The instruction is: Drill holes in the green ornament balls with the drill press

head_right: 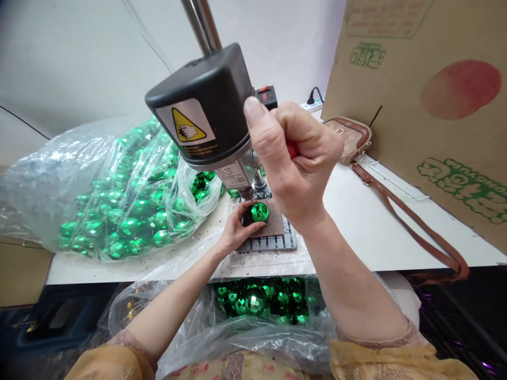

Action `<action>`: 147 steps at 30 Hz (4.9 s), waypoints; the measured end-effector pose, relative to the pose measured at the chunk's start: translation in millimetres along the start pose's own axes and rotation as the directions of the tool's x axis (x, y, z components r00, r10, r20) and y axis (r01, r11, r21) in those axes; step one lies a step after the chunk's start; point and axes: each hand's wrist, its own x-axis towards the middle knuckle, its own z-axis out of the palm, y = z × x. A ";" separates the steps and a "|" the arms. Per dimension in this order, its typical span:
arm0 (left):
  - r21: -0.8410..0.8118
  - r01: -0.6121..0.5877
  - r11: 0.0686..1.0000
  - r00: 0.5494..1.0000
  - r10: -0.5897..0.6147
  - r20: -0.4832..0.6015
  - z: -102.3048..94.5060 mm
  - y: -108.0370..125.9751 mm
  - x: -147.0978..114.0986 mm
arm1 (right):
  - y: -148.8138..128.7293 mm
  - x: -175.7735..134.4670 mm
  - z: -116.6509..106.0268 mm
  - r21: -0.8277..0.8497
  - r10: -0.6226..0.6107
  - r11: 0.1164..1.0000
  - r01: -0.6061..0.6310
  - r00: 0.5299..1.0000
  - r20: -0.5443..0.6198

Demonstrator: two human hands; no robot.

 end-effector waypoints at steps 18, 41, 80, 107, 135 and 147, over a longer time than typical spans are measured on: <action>-0.025 0.019 0.999 1.000 -0.020 -0.015 2.7 -0.6 -0.1 | 0.0 -28.5 -14.7 -0.071 -0.021 0.997 0.021 1.000 -0.005; -0.057 -0.009 0.998 1.000 0.009 -0.016 2.9 -3.0 -1.2 | 24.9 -42.9 -26.6 0.037 -0.284 0.959 0.282 0.958 0.044; 0.487 0.079 0.870 0.985 0.007 -0.172 -65.9 -13.9 85.6 | -2.7 5.2 3.6 -0.041 0.047 0.998 -0.048 0.998 -0.036; -0.207 0.090 0.974 0.996 -0.093 -0.004 -10.6 -8.0 15.4 | -9.3 -0.5 2.0 -0.033 0.029 0.999 -0.029 1.000 0.010; -0.107 0.001 0.994 0.998 0.006 0.060 -4.9 -1.4 0.3 | -5.4 -0.9 -3.2 -0.014 0.036 0.999 -0.036 0.999 0.026; -0.125 -0.023 0.992 0.999 0.029 0.045 -3.3 -3.9 0.4 | -1.6 -22.8 -10.2 -0.027 -0.028 0.999 0.028 1.000 0.000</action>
